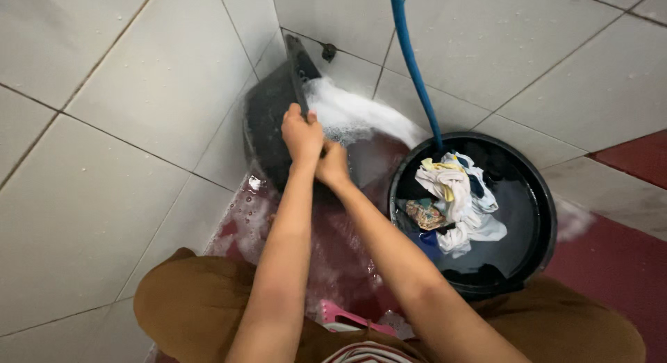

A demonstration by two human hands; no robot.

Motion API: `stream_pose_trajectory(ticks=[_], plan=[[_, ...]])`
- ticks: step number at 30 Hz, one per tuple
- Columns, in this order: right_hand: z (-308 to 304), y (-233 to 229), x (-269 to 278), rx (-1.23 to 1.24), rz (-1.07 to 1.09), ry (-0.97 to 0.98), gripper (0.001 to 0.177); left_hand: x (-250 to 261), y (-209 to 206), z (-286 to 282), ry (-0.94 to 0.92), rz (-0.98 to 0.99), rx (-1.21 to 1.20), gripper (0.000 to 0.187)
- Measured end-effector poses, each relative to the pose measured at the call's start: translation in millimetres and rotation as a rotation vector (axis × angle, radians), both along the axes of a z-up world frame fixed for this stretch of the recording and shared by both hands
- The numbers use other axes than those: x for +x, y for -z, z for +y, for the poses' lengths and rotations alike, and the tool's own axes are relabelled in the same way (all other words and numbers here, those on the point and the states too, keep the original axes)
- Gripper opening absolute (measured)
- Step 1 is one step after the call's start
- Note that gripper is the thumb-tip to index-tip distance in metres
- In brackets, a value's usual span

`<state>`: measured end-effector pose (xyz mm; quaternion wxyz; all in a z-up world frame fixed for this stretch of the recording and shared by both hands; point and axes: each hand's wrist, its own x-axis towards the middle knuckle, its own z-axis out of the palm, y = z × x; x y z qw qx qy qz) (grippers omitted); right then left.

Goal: The person hand-washes various garments in a soapy basin, then rinses them in a second basin of clean water. They scrub, wring, and transfer items between the two basins, handling dark and light-colored clothes one at a time.

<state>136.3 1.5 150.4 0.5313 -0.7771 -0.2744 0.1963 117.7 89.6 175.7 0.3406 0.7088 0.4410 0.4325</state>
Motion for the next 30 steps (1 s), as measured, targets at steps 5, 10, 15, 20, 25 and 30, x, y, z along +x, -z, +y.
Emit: stream_pose_trajectory(ticks=[5,10,15,20,25,30], plan=[[8,25,-9,0.152,-0.01,-0.031,0.029,-9,-13,-11,0.033,0.092,0.08,0.022],[3,22,-11,0.17,0.022,-0.038,0.029,-7,-20,-10,0.02,0.097,0.037,0.022],[7,-5,-10,0.151,0.036,0.014,0.031,-3,-24,-3,0.024,0.057,0.011,0.025],[7,-21,2,0.186,-0.007,0.023,0.034,11,-25,1,0.023,0.024,0.037,0.028],[4,-16,25,-0.008,0.029,0.047,0.026,22,-33,0,0.026,0.025,-0.003,0.033],[-11,3,62,0.37,0.117,-0.025,0.024,45,-45,-14,0.136,0.024,0.019,0.026]])
